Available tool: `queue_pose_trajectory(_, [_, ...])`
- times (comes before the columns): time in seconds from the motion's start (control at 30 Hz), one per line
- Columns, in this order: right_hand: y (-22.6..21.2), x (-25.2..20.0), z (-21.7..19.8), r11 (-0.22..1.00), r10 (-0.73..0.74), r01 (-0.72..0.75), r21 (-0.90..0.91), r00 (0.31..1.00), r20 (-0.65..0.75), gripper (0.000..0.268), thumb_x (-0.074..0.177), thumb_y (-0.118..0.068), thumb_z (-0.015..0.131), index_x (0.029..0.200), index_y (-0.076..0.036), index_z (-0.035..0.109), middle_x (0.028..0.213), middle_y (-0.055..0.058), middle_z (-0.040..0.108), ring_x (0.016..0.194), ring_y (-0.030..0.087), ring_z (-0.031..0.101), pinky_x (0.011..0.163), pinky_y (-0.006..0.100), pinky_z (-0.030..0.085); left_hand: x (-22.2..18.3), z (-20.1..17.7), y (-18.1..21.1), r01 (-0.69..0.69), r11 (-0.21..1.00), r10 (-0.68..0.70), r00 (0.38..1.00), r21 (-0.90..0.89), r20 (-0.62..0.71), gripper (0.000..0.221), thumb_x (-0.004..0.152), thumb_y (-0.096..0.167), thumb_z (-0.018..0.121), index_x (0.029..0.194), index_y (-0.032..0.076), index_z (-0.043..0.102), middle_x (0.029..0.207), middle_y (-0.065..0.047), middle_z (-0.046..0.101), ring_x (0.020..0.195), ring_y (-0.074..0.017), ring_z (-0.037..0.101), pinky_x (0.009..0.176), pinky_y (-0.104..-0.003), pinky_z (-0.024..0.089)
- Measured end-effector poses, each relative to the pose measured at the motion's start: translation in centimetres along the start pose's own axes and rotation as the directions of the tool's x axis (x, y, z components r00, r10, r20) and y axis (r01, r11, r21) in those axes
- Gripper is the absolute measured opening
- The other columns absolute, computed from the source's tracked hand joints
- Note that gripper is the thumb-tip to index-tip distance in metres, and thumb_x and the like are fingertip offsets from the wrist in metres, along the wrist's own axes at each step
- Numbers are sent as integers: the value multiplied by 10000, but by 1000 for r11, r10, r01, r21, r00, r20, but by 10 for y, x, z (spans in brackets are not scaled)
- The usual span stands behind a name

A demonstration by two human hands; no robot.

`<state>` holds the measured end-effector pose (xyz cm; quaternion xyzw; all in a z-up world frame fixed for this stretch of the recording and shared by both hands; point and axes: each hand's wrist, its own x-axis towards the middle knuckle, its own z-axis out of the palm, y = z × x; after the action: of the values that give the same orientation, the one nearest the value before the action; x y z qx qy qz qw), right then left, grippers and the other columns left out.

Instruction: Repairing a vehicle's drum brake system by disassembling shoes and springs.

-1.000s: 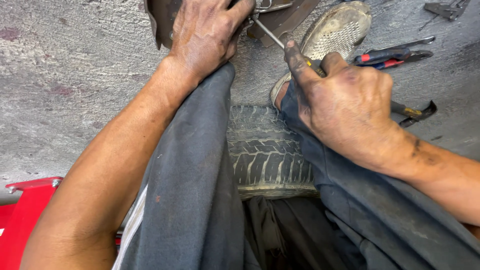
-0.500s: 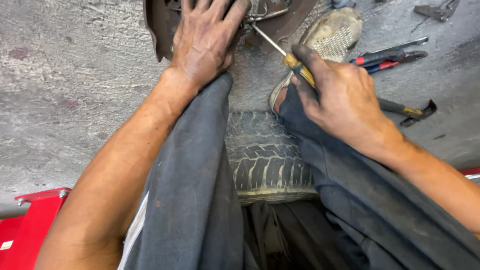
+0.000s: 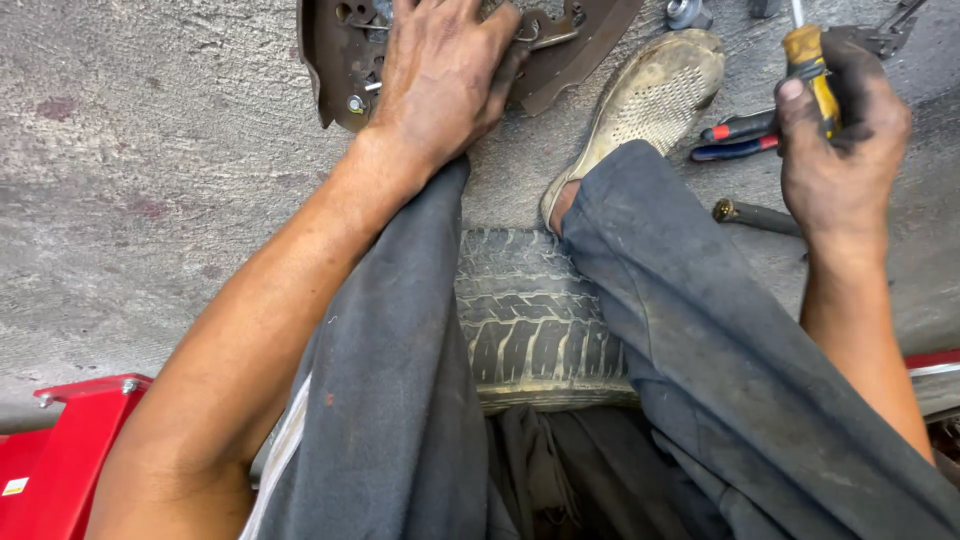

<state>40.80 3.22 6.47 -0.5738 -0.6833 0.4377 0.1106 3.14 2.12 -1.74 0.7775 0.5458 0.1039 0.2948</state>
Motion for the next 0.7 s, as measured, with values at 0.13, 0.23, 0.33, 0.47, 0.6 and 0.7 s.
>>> queue_pose_trajectory(0.13, [35, -5, 25, 997, 36, -26, 67, 987, -157, 275, 1241, -123, 589, 1404, 95, 557, 1074, 184, 527, 835, 239, 486, 719, 382, 411, 10, 3, 0, -51, 998, 49, 996, -24, -69, 114, 821, 124, 686, 900, 93, 610, 926, -124, 596, 838, -356, 591, 653, -475, 404])
queue_pose_trajectory(0.23, [45, -5, 36, 997, 63, -51, 53, 968, -242, 262, 1210, -116, 618, 1383, 77, 581, 998, 154, 548, 821, 223, 499, 728, 377, 447, 7, -3, -1, -146, 989, 145, 989, 35, 25, 334, 674, 92, 706, 1001, 54, 650, 1059, -163, 605, 957, -352, 610, 790, -467, 436])
queue_pose_trajectory(0.33, [35, 2, 39, 988, -56, 14, -152, 961, -272, 289, 1184, -137, 622, 1366, 87, 616, 1092, 217, 667, 916, 300, 580, 828, 433, 488, 5, -7, 6, -237, 959, 242, 970, 158, -17, 162, 937, 81, 644, 1089, 53, 691, 1174, -194, 618, 1079, -357, 582, 813, -462, 479])
queue_pose_trajectory(0.47, [36, 9, 44, 990, -42, 3, -138, 959, -280, 254, 1161, -116, 622, 1326, 76, 611, 1147, 217, 681, 989, 314, 631, 874, 425, 501, 21, -6, 27, -154, 933, 113, 983, 325, 142, 146, 980, 145, 538, 1030, 76, 657, 1172, -164, 622, 1024, -322, 588, 802, -437, 457])
queue_pose_trajectory(0.6, [34, 7, 46, 967, 36, -100, -233, 964, -263, 234, 1129, -112, 641, 1336, -4, 619, 1059, 149, 729, 851, 276, 669, 801, 402, 519, 48, -12, 59, -73, 809, -179, 915, 584, 361, 278, 972, 102, 469, 1072, 81, 727, 937, -117, 641, 845, -280, 597, 782, -425, 400])
queue_pose_trajectory(0.7, [54, 3, 53, 968, -26, -59, -246, 944, -328, 267, 1070, -14, 697, 1315, 45, 610, 1164, 237, 736, 1020, 372, 719, 873, 461, 560, 68, 17, 36, 113, 913, -252, 912, 393, 323, 50, 774, 311, 715, 799, 349, 737, 708, 94, 687, 720, -208, 713, 537, -387, 524])
